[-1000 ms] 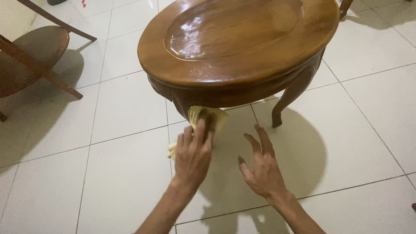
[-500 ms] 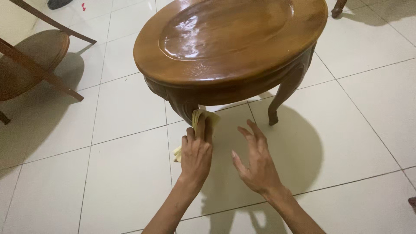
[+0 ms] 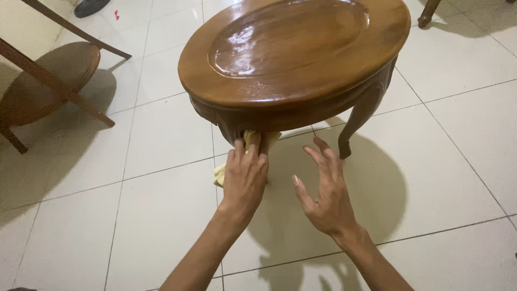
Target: The person sprays a cleaning solution onto a small oval wooden table and wipes the surface and sides using a cloth.
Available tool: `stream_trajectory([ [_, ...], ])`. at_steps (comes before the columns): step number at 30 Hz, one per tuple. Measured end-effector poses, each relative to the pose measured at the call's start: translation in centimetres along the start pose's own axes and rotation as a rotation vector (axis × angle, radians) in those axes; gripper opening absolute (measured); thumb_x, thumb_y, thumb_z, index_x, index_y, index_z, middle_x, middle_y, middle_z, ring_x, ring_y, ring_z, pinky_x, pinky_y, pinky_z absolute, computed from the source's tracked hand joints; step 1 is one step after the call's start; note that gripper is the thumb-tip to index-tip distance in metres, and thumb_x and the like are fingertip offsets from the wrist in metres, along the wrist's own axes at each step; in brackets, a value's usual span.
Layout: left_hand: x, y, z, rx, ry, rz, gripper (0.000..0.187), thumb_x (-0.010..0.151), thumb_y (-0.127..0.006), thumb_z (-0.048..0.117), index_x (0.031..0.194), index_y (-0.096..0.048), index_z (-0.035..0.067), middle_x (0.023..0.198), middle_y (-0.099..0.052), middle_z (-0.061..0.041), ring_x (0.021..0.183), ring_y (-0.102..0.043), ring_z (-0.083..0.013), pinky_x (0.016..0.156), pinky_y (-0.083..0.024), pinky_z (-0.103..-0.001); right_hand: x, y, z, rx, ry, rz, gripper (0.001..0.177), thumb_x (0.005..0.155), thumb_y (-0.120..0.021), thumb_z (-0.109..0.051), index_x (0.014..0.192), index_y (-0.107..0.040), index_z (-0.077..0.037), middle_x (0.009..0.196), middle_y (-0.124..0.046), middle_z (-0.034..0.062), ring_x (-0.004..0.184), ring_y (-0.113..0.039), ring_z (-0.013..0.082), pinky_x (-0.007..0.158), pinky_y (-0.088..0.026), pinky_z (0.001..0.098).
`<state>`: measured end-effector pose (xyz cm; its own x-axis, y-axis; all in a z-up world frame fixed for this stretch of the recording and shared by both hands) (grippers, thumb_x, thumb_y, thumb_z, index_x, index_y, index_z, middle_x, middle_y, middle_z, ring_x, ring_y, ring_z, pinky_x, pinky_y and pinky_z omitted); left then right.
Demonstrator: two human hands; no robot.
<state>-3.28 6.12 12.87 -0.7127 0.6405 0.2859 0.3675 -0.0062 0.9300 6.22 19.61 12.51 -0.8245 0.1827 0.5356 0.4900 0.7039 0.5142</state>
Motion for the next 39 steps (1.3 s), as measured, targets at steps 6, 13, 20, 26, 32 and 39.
stream_trajectory([
  [6,-1.6,-1.3,0.4,0.077,-0.016,0.150,0.046,0.066,-0.075,0.001,0.111,-0.071,-0.003,0.127,-0.059,-0.014,0.096,-0.056,-0.0256,0.070,-0.053,-0.033,-0.6,-0.1,0.7,0.031,-0.033,0.005,0.063,0.091,-0.068,-0.019,0.147,-0.042,-0.004,0.154,-0.039,0.0248,0.144,-0.040,0.0438,0.115,-0.039,0.0541],
  [13,-3.6,-6.7,1.1,-0.092,-0.059,0.203,0.064,0.068,-0.075,-0.004,0.131,-0.061,-0.004,0.139,-0.054,-0.014,0.088,-0.057,-0.0257,0.072,-0.058,-0.036,-1.0,-0.2,1.3,0.000,-0.053,-0.016,0.071,0.091,-0.068,-0.019,0.150,-0.035,0.001,0.150,-0.044,0.0223,0.142,-0.042,0.0416,0.116,-0.037,0.0518],
  [20,-2.8,-5.6,0.8,-0.134,-0.055,0.204,0.072,0.065,-0.074,-0.006,0.135,-0.058,-0.002,0.143,-0.050,-0.015,0.096,-0.059,-0.0260,0.076,-0.059,-0.035,-0.8,-0.4,1.2,-0.016,-0.005,-0.006,0.071,0.091,-0.068,-0.017,0.152,-0.035,0.001,0.150,-0.043,0.0226,0.142,-0.042,0.0413,0.116,-0.038,0.0516],
  [26,-2.5,-5.5,0.5,-0.084,-0.009,0.203,0.075,0.069,-0.072,-0.002,0.142,-0.052,-0.003,0.150,-0.046,-0.018,0.098,-0.059,-0.0281,0.078,-0.058,-0.036,-0.7,-0.9,1.0,-0.006,-0.048,-0.015,0.070,0.090,-0.068,-0.017,0.151,-0.037,-0.001,0.153,-0.041,0.0227,0.145,-0.038,0.0408,0.116,-0.039,0.0498],
  [32,-2.6,-14.0,1.9,0.006,0.000,0.072,0.072,0.078,-0.074,0.006,0.146,-0.050,0.000,0.139,-0.049,-0.015,0.111,-0.060,-0.0311,0.085,-0.059,-0.038,-1.3,-1.2,1.9,-0.008,-0.040,-0.035,0.068,0.091,-0.068,-0.018,0.151,-0.039,-0.001,0.153,-0.040,0.0227,0.146,-0.037,0.0397,0.117,-0.038,0.0495],
  [39,-2.8,-19.0,3.3,0.050,-0.049,-0.020,0.069,0.077,-0.073,0.006,0.141,-0.049,-0.003,0.148,-0.046,-0.017,0.119,-0.059,-0.0344,0.086,-0.059,-0.037,-2.0,-1.0,3.4,-0.020,-0.144,-0.093,0.068,0.091,-0.066,-0.018,0.151,-0.039,-0.005,0.155,-0.039,0.0213,0.147,-0.036,0.0379,0.117,-0.038,0.0508],
])
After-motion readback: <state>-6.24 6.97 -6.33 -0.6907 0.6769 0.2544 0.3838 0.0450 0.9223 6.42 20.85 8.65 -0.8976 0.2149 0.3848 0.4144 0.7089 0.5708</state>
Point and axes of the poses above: each hand's wrist, its own x-axis towards the middle knuckle, its own y-axis out of the back of the hand, z = x × y, the point moved 6 cm from there along x, towards the middle knuckle
